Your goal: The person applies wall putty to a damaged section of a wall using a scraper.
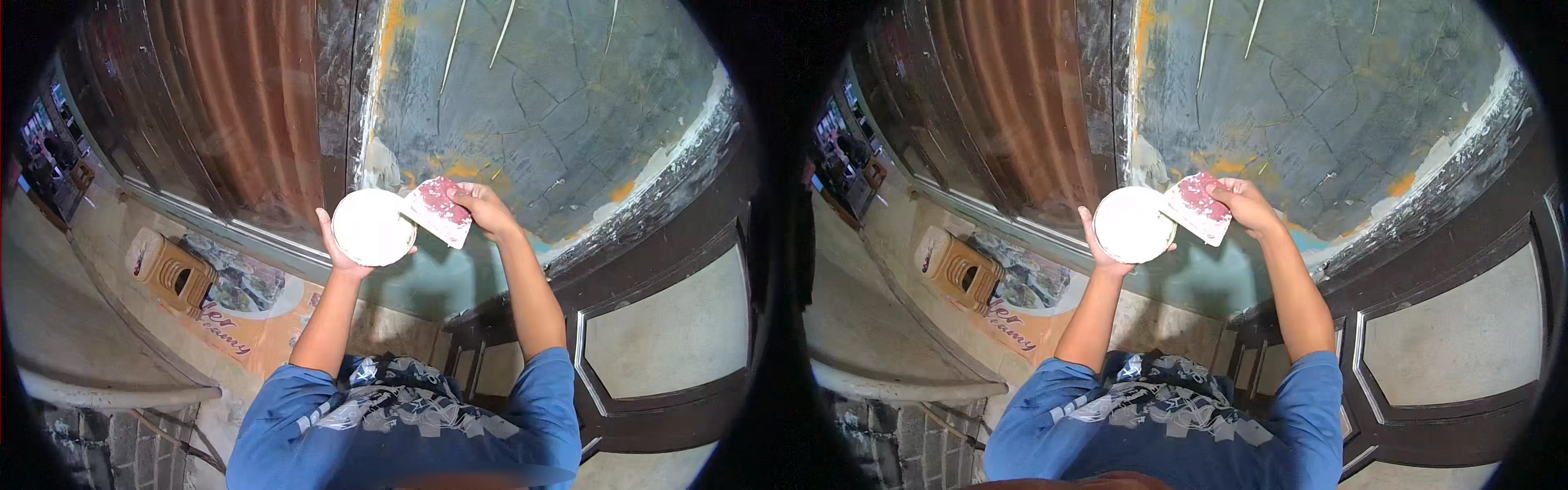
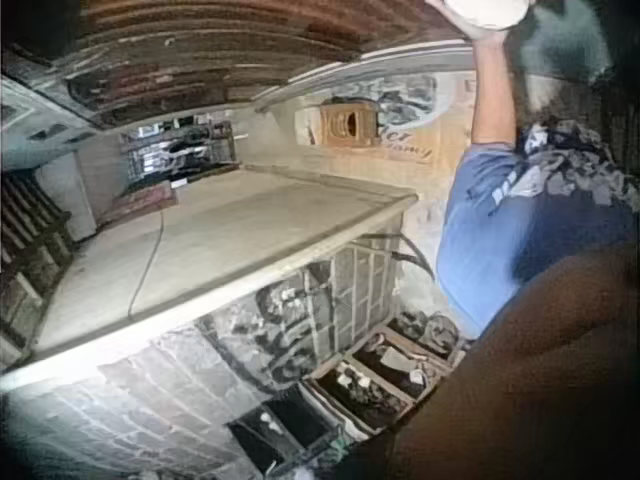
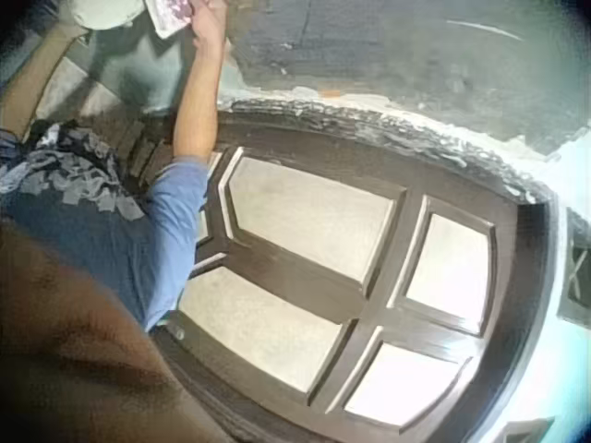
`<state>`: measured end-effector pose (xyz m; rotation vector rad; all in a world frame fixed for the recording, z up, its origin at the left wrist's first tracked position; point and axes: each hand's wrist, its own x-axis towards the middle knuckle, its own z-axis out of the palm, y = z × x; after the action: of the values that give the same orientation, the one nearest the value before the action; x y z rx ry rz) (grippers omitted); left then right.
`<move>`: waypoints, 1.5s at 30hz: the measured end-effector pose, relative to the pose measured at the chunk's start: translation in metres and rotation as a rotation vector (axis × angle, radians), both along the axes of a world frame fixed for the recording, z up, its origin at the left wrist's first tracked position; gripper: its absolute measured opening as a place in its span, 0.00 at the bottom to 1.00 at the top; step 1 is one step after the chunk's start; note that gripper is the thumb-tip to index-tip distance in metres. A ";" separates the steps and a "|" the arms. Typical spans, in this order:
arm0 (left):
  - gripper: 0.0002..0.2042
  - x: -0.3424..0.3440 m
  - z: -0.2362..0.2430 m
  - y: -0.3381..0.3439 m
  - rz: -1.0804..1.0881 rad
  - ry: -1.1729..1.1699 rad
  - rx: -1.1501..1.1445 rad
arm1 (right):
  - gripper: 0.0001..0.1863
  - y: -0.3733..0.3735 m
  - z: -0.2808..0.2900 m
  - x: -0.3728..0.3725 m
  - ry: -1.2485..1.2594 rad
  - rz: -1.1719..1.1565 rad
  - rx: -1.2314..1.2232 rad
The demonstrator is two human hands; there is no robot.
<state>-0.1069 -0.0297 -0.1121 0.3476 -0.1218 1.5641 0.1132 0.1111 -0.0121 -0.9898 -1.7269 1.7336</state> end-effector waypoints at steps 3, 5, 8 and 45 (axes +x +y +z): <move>0.55 0.008 0.001 0.002 -0.001 -0.001 0.008 | 0.14 0.004 -0.020 0.011 0.152 0.060 -0.168; 0.55 0.014 0.004 0.002 -0.006 -0.005 0.010 | 0.14 0.005 -0.036 0.015 0.244 0.062 -0.263; 0.55 0.019 0.005 0.004 0.004 0.043 -0.007 | 0.15 0.009 -0.063 0.018 0.584 0.215 -0.442; 0.55 -0.119 -0.013 -0.024 0.133 0.071 -0.026 | 0.10 0.004 -0.069 -0.117 -0.525 -0.253 1.608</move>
<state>-0.2261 -0.0533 -0.1249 0.3971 -0.0230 1.6813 -0.0035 0.1154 -0.0809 -0.7276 -2.2964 -0.3746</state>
